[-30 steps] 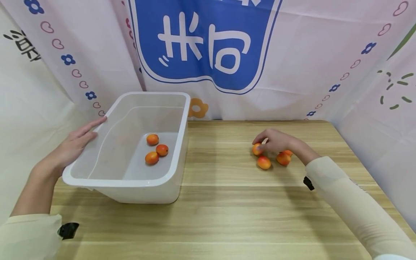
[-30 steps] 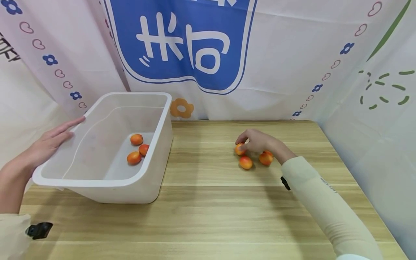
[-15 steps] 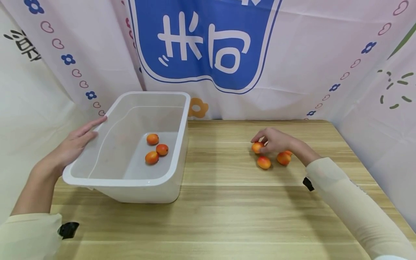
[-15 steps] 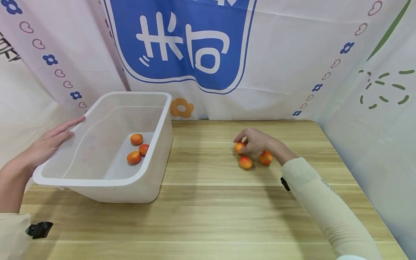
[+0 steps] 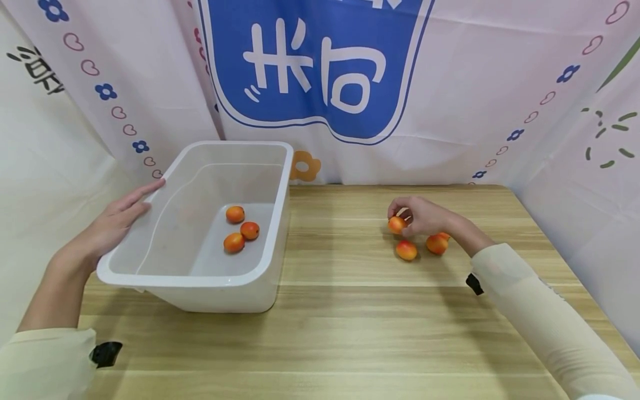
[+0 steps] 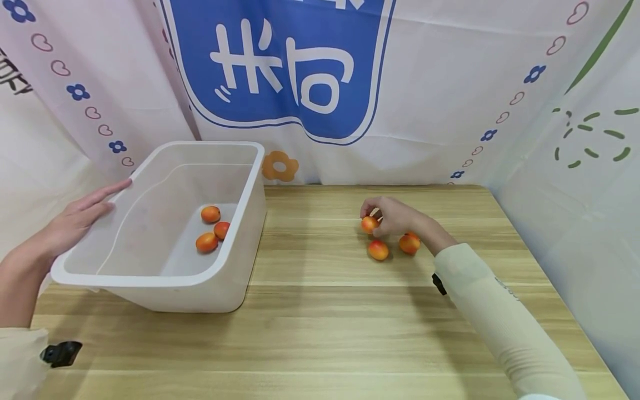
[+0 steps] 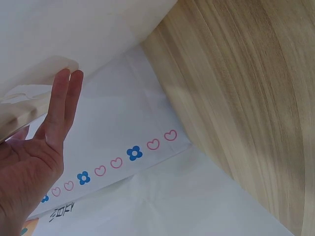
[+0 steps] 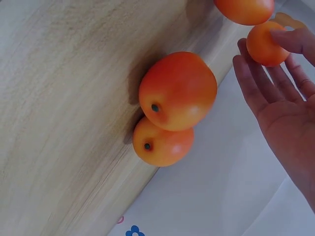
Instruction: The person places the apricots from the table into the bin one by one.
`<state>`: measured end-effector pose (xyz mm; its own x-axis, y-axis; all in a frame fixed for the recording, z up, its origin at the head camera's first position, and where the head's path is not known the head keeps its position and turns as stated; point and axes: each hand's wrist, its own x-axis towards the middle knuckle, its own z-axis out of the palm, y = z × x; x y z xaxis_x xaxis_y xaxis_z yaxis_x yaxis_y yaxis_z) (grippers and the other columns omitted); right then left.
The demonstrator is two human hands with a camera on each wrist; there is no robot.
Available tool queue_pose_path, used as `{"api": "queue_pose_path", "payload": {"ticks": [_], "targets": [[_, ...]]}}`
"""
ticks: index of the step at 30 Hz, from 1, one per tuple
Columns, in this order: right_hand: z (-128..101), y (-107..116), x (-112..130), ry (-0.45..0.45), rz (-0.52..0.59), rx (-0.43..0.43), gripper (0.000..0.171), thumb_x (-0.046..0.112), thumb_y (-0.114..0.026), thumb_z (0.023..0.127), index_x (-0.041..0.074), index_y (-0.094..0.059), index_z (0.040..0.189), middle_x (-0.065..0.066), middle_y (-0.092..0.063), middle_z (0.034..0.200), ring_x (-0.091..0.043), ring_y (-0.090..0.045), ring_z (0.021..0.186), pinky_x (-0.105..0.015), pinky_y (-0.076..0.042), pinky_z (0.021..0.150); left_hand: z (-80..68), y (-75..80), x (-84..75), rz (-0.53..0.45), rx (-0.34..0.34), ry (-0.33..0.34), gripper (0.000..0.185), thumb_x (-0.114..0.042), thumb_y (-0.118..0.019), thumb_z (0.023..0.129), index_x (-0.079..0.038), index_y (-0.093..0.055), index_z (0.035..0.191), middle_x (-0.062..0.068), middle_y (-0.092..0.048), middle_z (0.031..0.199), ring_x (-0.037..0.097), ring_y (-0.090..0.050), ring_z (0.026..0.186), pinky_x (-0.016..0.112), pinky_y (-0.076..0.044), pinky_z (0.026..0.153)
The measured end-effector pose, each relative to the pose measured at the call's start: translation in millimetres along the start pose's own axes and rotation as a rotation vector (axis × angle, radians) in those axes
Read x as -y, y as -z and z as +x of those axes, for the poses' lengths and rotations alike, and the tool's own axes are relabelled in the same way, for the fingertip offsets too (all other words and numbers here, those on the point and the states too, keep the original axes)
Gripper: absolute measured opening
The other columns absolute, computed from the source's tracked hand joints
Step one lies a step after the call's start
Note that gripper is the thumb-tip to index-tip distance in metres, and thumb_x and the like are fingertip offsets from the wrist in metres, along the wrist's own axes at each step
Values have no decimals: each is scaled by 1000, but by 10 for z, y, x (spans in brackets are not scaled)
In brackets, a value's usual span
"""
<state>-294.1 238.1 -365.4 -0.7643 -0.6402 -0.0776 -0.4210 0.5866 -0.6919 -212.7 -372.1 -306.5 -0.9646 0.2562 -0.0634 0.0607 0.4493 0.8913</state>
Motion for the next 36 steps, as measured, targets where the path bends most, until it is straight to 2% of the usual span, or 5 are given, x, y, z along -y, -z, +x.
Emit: {"api": "queue_pose_path", "payload": {"ticks": [6, 14, 23, 28, 36], "targets": [[-12, 0, 29, 18, -17, 8, 37, -6, -77, 87, -6, -69, 123, -20, -66, 125, -40, -65, 113, -56, -56, 99, -6, 2, -2, -16, 0, 2, 51, -28, -31, 115, -39, -25, 165, -28, -48, 130, 1, -69, 96, 32, -64, 71], [-1, -11, 53, 28, 5, 5, 33, -9, -75, 89, -5, -70, 122, -19, -66, 126, -40, -64, 115, -60, -50, 106, -9, 2, -2, -43, 6, -18, 51, -26, -32, 115, -39, -28, 164, -33, -52, 123, 4, -70, 94, 32, -64, 69], [35, -33, 71, 30, 34, -37, 32, 1, -78, 91, -7, -70, 121, -20, -69, 121, -37, -66, 112, -58, -50, 106, -11, 2, -1, -36, 10, -15, 51, -26, -31, 115, -37, -26, 165, -32, -52, 124, 4, -71, 94, 34, -65, 69], [77, -31, 90, 28, 22, -66, 42, 1, -80, 89, -12, -66, 127, -23, -69, 123, -39, -67, 112, -57, -51, 105, -12, -6, -2, -7, 1, -14, 52, -27, -30, 115, -37, -24, 166, -33, -51, 124, 4, -71, 93, 35, -65, 68], [154, 10, 199, 76, 27, -85, 35, -1, -78, 90, -13, -68, 121, -24, -70, 120, -41, -70, 108, -53, -57, 97, -16, -10, -17, 0, 1, -8, 52, -28, -30, 115, -38, -23, 166, -33, -50, 124, 4, -71, 93, 35, -65, 68]]}}
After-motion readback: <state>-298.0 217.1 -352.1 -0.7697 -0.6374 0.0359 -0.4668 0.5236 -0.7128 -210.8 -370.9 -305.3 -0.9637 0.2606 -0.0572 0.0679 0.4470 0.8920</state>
